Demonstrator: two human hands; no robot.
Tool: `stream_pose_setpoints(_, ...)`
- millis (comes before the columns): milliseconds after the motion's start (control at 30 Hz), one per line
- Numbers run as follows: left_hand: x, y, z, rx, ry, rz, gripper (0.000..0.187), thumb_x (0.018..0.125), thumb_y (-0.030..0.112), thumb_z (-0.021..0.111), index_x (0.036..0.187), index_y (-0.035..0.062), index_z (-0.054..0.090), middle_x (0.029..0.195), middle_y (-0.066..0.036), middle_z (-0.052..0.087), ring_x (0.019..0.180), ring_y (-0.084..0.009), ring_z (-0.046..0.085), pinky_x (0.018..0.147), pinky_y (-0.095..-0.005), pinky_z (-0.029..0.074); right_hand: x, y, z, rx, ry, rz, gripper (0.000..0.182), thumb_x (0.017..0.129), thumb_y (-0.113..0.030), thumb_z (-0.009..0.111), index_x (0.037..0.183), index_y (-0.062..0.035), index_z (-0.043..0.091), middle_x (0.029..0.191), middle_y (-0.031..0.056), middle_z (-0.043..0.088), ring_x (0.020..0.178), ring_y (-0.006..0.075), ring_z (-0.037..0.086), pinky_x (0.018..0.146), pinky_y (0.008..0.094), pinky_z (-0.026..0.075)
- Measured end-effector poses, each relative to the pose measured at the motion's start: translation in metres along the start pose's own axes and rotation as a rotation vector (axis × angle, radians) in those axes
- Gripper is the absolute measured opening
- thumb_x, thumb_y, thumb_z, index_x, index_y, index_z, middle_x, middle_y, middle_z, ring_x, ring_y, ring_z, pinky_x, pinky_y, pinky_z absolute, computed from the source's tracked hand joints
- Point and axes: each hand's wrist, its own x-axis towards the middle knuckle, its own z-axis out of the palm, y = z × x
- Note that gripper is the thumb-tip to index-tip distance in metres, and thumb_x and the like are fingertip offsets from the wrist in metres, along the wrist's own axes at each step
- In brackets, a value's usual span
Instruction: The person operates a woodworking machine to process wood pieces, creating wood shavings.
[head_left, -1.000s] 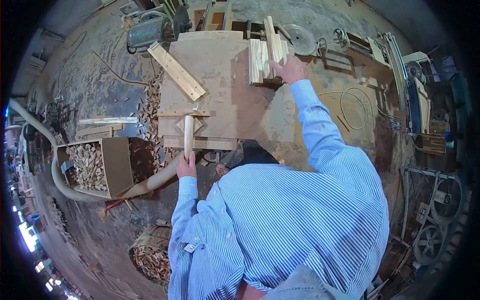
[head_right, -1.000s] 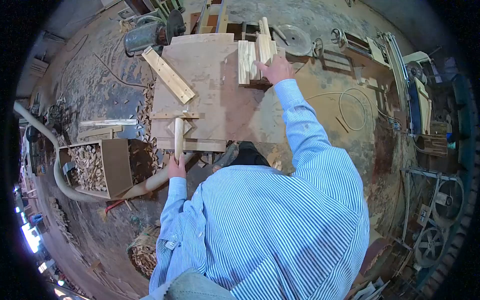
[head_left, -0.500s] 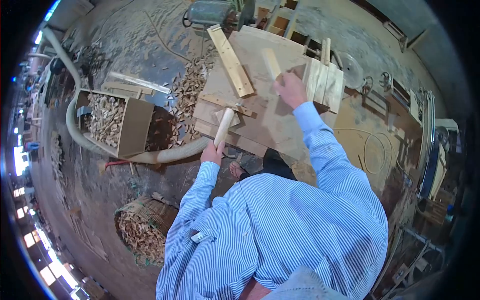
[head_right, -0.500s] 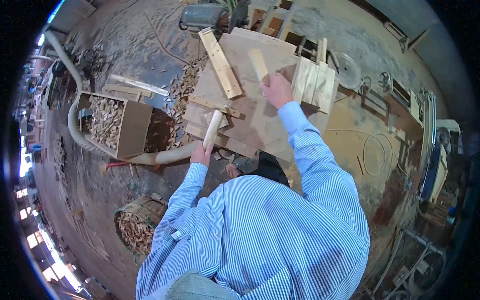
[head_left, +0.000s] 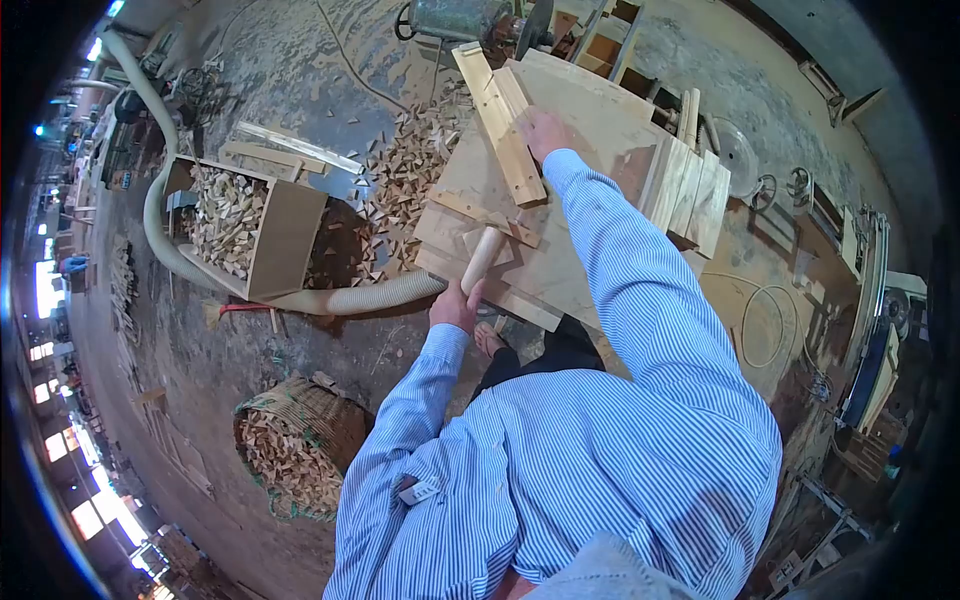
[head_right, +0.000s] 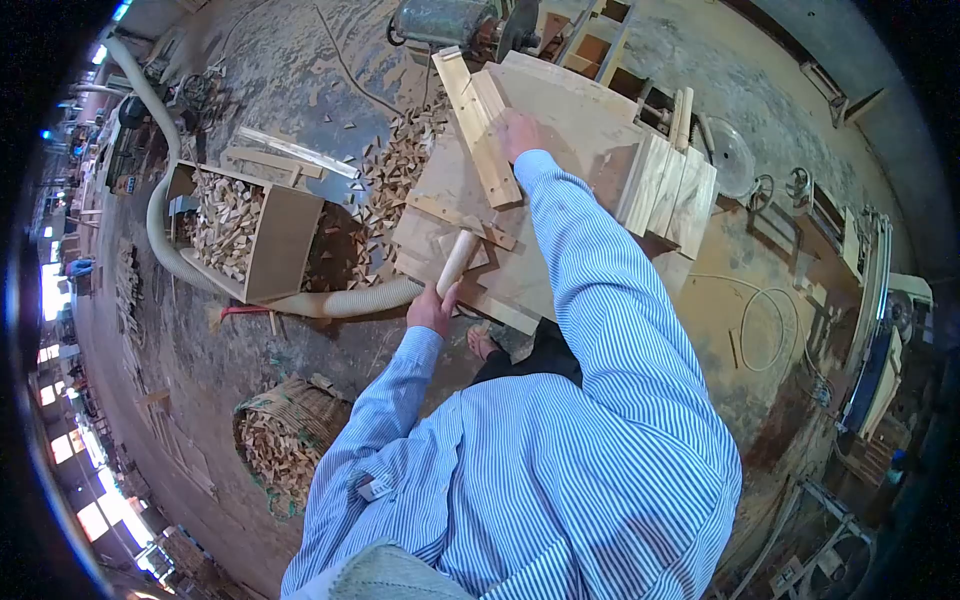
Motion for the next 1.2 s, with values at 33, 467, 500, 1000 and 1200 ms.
stream_pose_setpoints(33, 0.001, 0.000, 0.000, -0.006, -0.016, -0.003, 0.065, 0.098, 0.065, 0.052, 0.103, 0.0006, 0.059, 0.090, -0.028, 0.070, 0.088, -0.0477, 0.068, 0.076, -0.0557, 0.053, 0.005, 0.001, 0.004, 0.027, 0.062, -0.014, 0.038, 0.097, -0.038, 0.063, 0.118, -0.0058, 0.066, 0.106, 0.0230, 0.069, 0.109, 0.0433, 0.062, 0.096, 0.0528, 0.049)
stream_pose_setpoints(467, 0.003, 0.004, -0.003, -0.010, -0.015, 0.016, 0.062, 0.099, 0.063, 0.052, 0.101, 0.0007, 0.057, 0.087, -0.028, 0.070, 0.085, -0.0476, 0.069, 0.075, -0.0563, 0.054, 0.030, -0.006, 0.003, 0.088, 0.113, 0.056, 0.032, 0.095, -0.036, 0.067, 0.111, -0.0084, 0.072, 0.104, 0.0234, 0.071, 0.102, 0.0426, 0.066, 0.092, 0.0523, 0.052)
stream_pose_setpoints(500, 0.004, 0.006, -0.003, -0.019, -0.010, 0.026, 0.062, 0.100, 0.063, 0.051, 0.103, 0.0013, 0.057, 0.086, -0.028, 0.070, 0.084, -0.0480, 0.069, 0.074, -0.0567, 0.054, 0.031, -0.006, 0.003, 0.089, 0.117, 0.057, 0.032, 0.095, -0.036, 0.067, 0.111, -0.0084, 0.072, 0.104, 0.0234, 0.071, 0.102, 0.0426, 0.066, 0.092, 0.0523, 0.052)
stream_pose_setpoints(1000, 0.054, 0.049, 0.001, 0.014, -0.038, 0.008, 0.062, 0.100, 0.062, 0.050, 0.106, -0.0001, 0.057, 0.088, -0.030, 0.069, 0.086, -0.0495, 0.068, 0.076, -0.0581, 0.052, 0.084, 0.025, -0.021, 0.097, 0.048, 0.129, 0.044, 0.096, -0.042, 0.066, 0.128, -0.0115, 0.070, 0.115, 0.0237, 0.070, 0.108, 0.0406, 0.066, 0.096, 0.0488, 0.051)
stream_pose_setpoints(1200, 0.083, 0.080, 0.004, 0.015, 0.014, 0.018, 0.062, 0.100, 0.062, 0.051, 0.105, -0.0005, 0.056, 0.086, -0.030, 0.069, 0.085, -0.0497, 0.068, 0.075, -0.0577, 0.052, 0.126, 0.051, -0.025, 0.113, 0.064, 0.089, 0.044, 0.095, -0.042, 0.067, 0.125, -0.0110, 0.070, 0.113, 0.0255, 0.068, 0.108, 0.0424, 0.065, 0.096, 0.0502, 0.051)
